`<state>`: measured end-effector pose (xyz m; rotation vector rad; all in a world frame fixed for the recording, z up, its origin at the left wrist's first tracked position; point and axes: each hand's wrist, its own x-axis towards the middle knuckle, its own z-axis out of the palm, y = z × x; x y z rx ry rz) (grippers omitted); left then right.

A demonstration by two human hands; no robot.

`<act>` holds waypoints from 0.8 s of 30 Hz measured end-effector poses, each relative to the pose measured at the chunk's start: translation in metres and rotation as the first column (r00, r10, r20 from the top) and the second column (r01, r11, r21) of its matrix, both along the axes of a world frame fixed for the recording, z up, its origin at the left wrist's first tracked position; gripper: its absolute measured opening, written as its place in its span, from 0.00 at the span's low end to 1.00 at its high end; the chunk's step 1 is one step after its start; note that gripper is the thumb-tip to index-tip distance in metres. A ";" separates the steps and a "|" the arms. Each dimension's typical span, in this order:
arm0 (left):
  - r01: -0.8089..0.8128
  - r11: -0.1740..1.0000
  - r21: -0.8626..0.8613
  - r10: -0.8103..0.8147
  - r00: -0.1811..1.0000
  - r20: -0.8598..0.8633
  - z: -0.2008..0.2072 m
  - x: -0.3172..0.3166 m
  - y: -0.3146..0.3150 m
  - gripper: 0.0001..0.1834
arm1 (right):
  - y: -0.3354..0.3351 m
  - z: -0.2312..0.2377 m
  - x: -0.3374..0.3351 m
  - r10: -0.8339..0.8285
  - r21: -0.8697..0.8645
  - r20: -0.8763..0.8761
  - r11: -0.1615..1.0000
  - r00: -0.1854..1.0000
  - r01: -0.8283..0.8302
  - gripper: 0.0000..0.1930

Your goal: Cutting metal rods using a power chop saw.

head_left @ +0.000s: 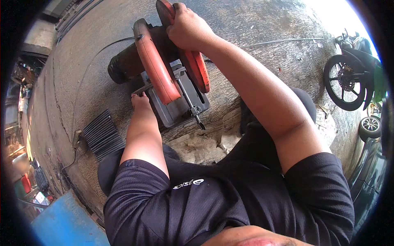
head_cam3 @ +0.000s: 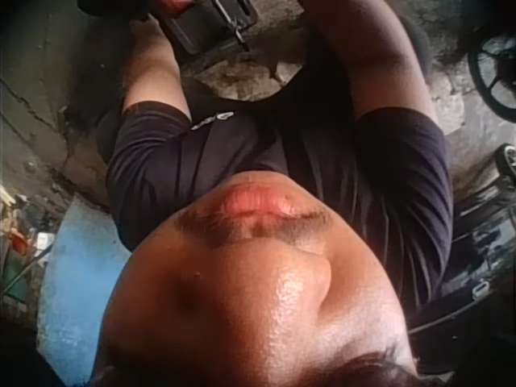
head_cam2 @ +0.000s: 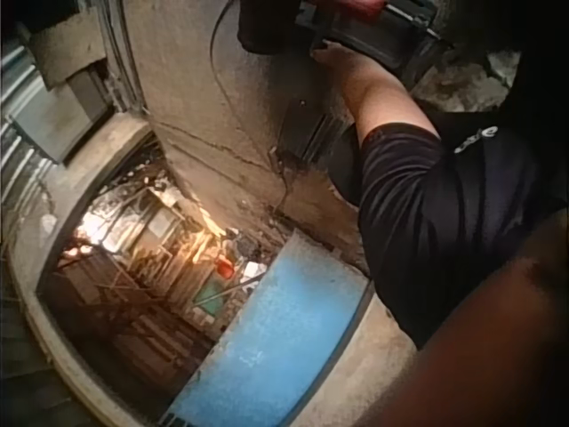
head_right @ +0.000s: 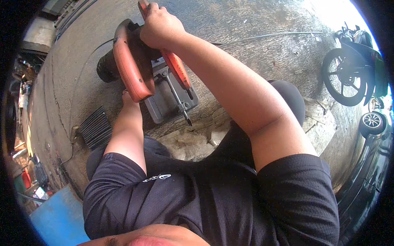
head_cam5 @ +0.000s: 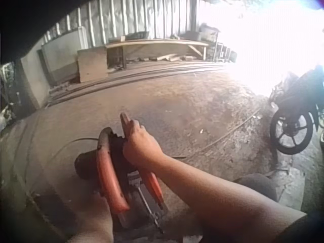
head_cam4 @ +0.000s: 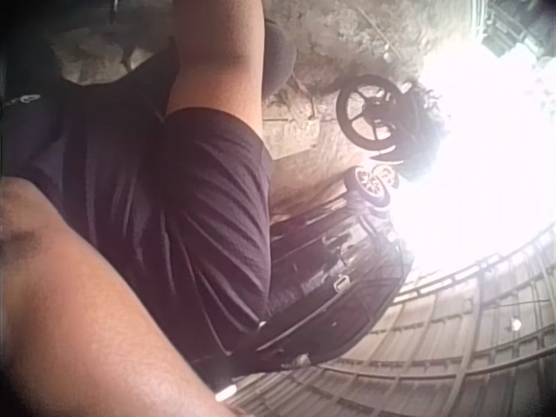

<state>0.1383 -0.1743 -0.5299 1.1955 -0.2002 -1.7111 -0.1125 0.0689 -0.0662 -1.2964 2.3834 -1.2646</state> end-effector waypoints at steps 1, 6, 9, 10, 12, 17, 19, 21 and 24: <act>-0.017 1.000 0.004 0.017 1.000 -0.010 -0.005 0.001 -0.003 0.24 | 0.000 0.000 0.000 0.000 -0.001 0.001 1.000 1.000 0.000 0.20; -0.052 0.998 0.044 0.053 0.998 -0.023 -0.009 0.000 -0.005 0.24 | 0.001 -0.001 0.001 -0.030 0.005 -0.003 1.000 1.000 0.030 0.19; -0.041 0.999 0.016 0.041 0.999 -0.025 0.001 -0.001 0.000 0.23 | 0.001 -0.003 0.000 -0.010 0.021 -0.023 1.000 1.000 0.011 0.18; -0.038 0.999 0.013 0.039 0.999 -0.026 0.006 -0.003 0.002 0.23 | 0.000 -0.004 0.000 -0.011 0.020 -0.025 1.000 1.000 0.012 0.18; -0.051 0.998 0.045 0.052 0.998 -0.023 0.021 -0.006 0.007 0.23 | -0.002 -0.007 0.001 -0.072 0.107 -0.058 0.991 0.996 0.078 0.27; -0.100 0.994 0.049 0.099 0.995 0.016 0.082 -0.018 0.037 0.21 | 0.000 -0.012 0.003 -0.071 0.093 -0.077 0.993 0.995 0.078 0.27; 0.371 0.915 0.157 -0.373 0.636 0.676 0.110 -0.017 0.047 0.22 | 0.001 -0.012 0.002 -0.071 0.097 -0.077 0.992 0.994 0.079 0.27; 0.547 0.652 0.525 -0.488 -0.228 0.843 0.129 -0.018 0.054 0.23 | 0.001 -0.012 0.002 -0.069 0.098 -0.082 0.992 0.994 0.077 0.27; 0.537 0.614 0.578 -0.371 -0.450 0.812 0.140 -0.018 0.057 0.24 | 0.001 -0.012 0.003 -0.071 0.083 -0.086 0.993 0.994 0.078 0.27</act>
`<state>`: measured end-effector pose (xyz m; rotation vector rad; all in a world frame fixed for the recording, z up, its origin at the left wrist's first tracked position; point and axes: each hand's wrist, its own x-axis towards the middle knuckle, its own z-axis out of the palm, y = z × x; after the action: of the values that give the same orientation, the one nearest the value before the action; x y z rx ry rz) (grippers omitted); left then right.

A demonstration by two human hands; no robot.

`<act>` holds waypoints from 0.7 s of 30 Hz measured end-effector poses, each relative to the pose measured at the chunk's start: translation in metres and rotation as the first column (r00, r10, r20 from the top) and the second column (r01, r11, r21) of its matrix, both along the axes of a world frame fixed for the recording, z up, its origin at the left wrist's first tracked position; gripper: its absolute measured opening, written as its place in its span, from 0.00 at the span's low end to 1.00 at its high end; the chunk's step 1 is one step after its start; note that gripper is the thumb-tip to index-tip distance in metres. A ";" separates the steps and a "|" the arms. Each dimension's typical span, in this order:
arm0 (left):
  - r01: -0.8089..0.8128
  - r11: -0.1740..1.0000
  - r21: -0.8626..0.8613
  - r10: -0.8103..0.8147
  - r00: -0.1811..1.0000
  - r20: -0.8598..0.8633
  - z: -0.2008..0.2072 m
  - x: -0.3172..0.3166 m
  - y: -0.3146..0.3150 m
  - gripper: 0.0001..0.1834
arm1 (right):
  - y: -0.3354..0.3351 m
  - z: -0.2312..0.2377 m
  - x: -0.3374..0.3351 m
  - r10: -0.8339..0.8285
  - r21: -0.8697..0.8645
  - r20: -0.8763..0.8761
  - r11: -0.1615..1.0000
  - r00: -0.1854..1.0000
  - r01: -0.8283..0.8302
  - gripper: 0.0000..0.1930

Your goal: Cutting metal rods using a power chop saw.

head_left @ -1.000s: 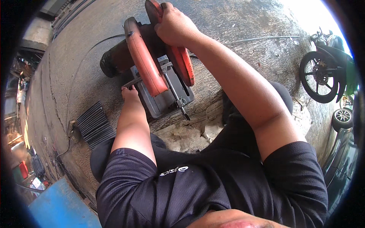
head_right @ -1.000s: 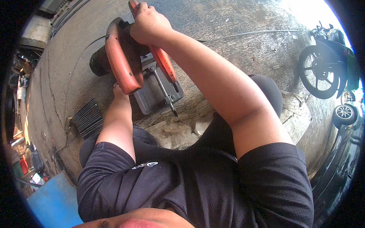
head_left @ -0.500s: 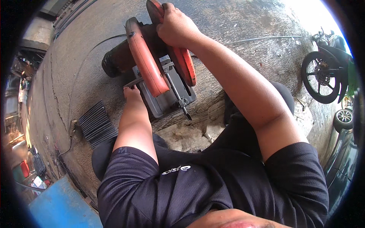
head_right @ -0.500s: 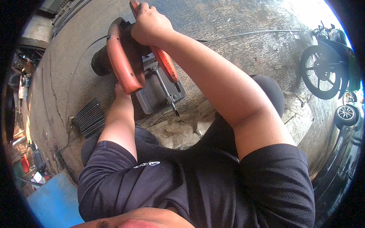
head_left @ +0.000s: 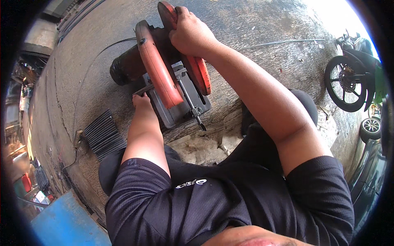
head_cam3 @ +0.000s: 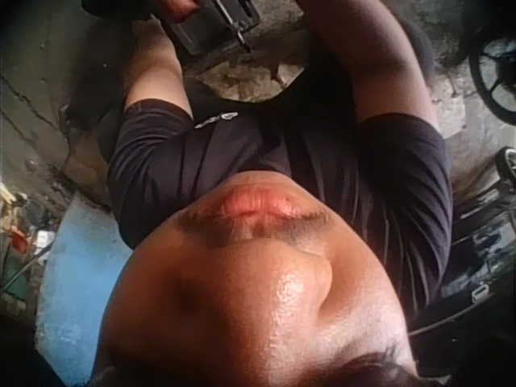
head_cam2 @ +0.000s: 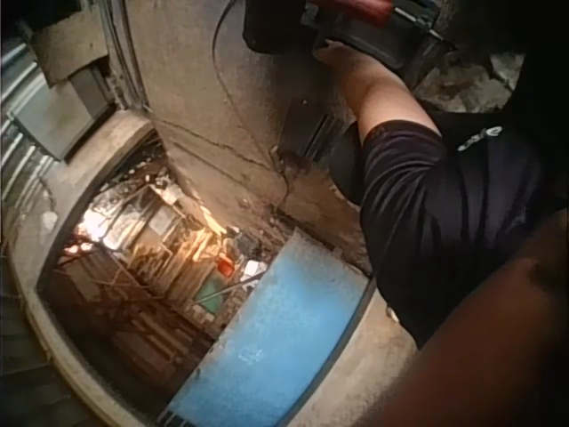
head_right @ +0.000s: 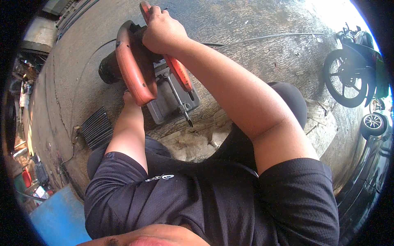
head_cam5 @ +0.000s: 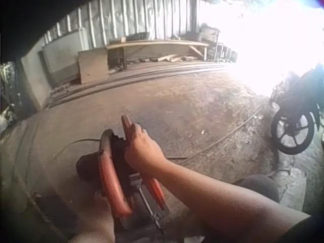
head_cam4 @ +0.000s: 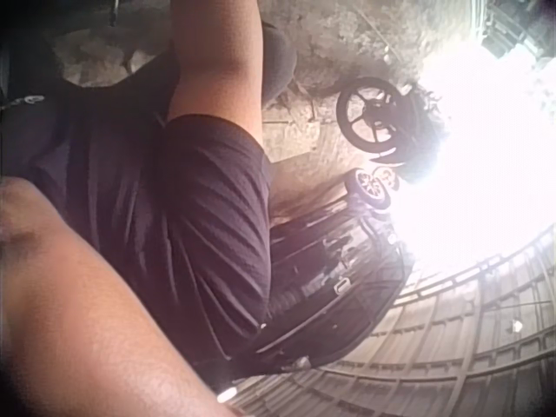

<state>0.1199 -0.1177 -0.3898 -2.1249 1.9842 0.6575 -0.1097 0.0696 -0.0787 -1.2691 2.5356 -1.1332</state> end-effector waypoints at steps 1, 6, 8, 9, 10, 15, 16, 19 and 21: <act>0.008 1.000 -0.007 -0.008 1.000 0.005 0.000 -0.001 -0.002 0.24 | 0.000 0.000 0.000 0.001 0.007 0.000 1.000 1.000 -0.001 0.27; 0.018 1.000 -0.020 -0.018 1.000 0.011 -0.009 0.000 -0.008 0.25 | 0.000 0.001 0.001 -0.014 0.015 0.030 1.000 0.999 0.014 0.30; 0.019 1.000 -0.019 -0.019 1.000 0.007 -0.009 0.000 -0.009 0.25 | 0.001 0.003 0.002 -0.014 0.030 0.025 0.999 1.000 0.013 0.30; 0.020 1.000 -0.020 -0.020 1.000 0.004 -0.008 -0.001 -0.009 0.25 | 0.001 0.004 0.002 -0.022 0.030 0.047 0.999 0.999 0.021 0.30; 0.018 1.000 -0.017 -0.018 1.000 0.000 -0.009 0.000 -0.009 0.25 | 0.002 0.006 0.003 -0.007 0.032 0.030 0.999 1.000 0.006 0.30; -0.070 0.997 0.015 0.071 0.991 -0.110 -0.032 0.008 -0.019 0.26 | 0.009 0.013 0.007 0.039 -0.066 0.135 0.997 0.990 -0.030 0.18; -0.119 0.992 0.039 0.124 0.976 -0.181 -0.042 0.013 -0.023 0.26 | 0.008 0.015 0.007 0.036 -0.050 0.134 0.998 0.990 -0.030 0.17; -0.465 0.775 0.429 0.587 0.278 -0.760 -0.070 0.017 -0.036 0.28 | 0.009 0.016 0.009 0.033 -0.051 0.091 0.998 0.995 -0.029 0.17; -0.360 0.507 0.783 0.578 -0.532 -0.619 -0.077 0.018 -0.041 0.28 | 0.013 0.016 0.009 0.034 -0.063 0.104 0.998 0.994 -0.028 0.17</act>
<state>0.1383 -0.1589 -0.4672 -2.4085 0.0479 3.4177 -0.1009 0.0827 -0.0629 -1.2234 2.4156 -1.2457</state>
